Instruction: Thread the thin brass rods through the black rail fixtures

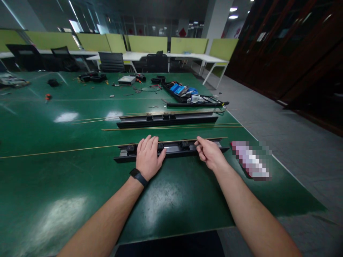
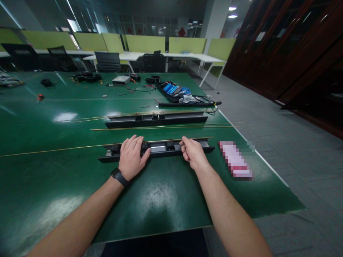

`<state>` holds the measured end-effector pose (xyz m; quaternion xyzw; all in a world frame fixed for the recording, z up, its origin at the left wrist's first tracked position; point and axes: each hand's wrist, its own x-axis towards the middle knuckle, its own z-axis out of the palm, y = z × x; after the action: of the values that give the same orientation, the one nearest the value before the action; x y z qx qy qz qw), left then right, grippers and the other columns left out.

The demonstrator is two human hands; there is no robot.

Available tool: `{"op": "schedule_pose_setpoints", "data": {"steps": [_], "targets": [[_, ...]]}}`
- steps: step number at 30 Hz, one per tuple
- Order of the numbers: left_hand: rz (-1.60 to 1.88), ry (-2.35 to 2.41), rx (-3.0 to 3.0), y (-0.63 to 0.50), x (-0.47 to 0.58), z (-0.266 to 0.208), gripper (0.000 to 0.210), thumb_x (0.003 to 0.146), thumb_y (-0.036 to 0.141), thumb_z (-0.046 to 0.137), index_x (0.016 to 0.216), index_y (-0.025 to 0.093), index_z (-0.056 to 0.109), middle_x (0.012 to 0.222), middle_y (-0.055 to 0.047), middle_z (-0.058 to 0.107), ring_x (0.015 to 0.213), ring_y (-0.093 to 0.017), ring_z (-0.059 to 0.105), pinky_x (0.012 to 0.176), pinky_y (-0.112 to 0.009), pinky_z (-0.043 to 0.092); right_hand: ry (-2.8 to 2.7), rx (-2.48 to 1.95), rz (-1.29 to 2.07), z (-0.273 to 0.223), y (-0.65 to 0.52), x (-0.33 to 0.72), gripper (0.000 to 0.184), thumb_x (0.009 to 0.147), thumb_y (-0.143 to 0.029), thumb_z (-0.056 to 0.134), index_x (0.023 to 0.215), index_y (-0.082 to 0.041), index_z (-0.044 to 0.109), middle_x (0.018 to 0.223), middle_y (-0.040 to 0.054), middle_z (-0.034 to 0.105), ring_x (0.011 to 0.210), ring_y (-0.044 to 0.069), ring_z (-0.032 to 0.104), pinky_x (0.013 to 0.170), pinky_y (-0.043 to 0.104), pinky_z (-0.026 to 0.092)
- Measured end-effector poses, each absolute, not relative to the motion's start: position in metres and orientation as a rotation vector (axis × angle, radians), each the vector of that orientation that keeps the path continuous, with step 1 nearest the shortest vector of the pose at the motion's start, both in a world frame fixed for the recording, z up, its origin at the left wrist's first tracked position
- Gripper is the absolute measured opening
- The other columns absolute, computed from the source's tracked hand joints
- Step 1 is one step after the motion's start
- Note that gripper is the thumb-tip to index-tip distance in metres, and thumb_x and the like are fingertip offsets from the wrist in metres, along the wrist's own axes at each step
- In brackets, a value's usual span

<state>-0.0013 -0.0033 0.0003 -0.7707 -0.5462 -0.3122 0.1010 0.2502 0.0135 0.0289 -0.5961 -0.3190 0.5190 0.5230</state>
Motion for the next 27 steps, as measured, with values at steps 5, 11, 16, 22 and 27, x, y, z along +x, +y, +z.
{"op": "schedule_pose_setpoints", "data": {"steps": [5,11,16,22,27], "targets": [[-0.921,-1.61,-2.291,-0.0033,-0.0016,0.0006,0.051,0.101,0.043,0.05,0.141,0.012,0.056,0.14,-0.016,0.063,0.141,-0.033,0.049,0.123,-0.051,0.029,-0.649,-1.438,1.274,0.0303,0.0159,0.2509,0.026,0.101,-0.032,0.049,0.082,-0.017,0.059,0.047,-0.0043,0.052,0.025,0.005,0.031,0.028,0.018,0.015],[-0.93,-1.614,-2.284,-0.0036,-0.0011,0.001,0.051,0.1,0.043,0.05,0.141,0.012,0.056,0.14,-0.017,0.063,0.141,-0.033,0.05,0.122,-0.051,0.028,-0.703,-1.404,1.263,0.0245,0.0153,0.2528,0.023,0.094,-0.036,0.061,0.081,-0.017,0.059,0.048,-0.0061,0.05,0.027,0.004,0.031,0.028,0.017,0.015],[-0.914,-1.618,-2.282,-0.004,-0.0006,0.0017,0.051,0.101,0.043,0.05,0.14,0.011,0.056,0.139,-0.017,0.064,0.14,-0.033,0.05,0.122,-0.051,0.029,-0.772,-1.425,1.223,0.025,0.0142,0.2519,0.027,0.094,-0.038,0.062,0.077,-0.017,0.06,0.047,-0.0052,0.05,0.025,0.004,0.031,0.028,0.018,0.016],[-0.91,-1.616,-2.291,-0.0039,-0.0015,0.0013,0.05,0.101,0.043,0.05,0.14,0.012,0.056,0.14,-0.016,0.063,0.141,-0.032,0.049,0.123,-0.05,0.028,-0.658,-1.434,1.256,0.0289,0.0156,0.2513,0.024,0.098,-0.034,0.052,0.08,-0.018,0.058,0.047,-0.0046,0.051,0.025,0.005,0.031,0.028,0.018,0.015],[-0.921,-1.627,-2.285,-0.0042,-0.0013,0.0006,0.05,0.101,0.043,0.05,0.141,0.012,0.055,0.141,-0.016,0.063,0.142,-0.032,0.048,0.123,-0.05,0.028,-0.686,-1.413,1.255,0.0267,0.0148,0.2515,0.02,0.094,-0.03,0.055,0.079,-0.018,0.058,0.047,-0.006,0.049,0.026,0.005,0.031,0.028,0.018,0.016]]}}
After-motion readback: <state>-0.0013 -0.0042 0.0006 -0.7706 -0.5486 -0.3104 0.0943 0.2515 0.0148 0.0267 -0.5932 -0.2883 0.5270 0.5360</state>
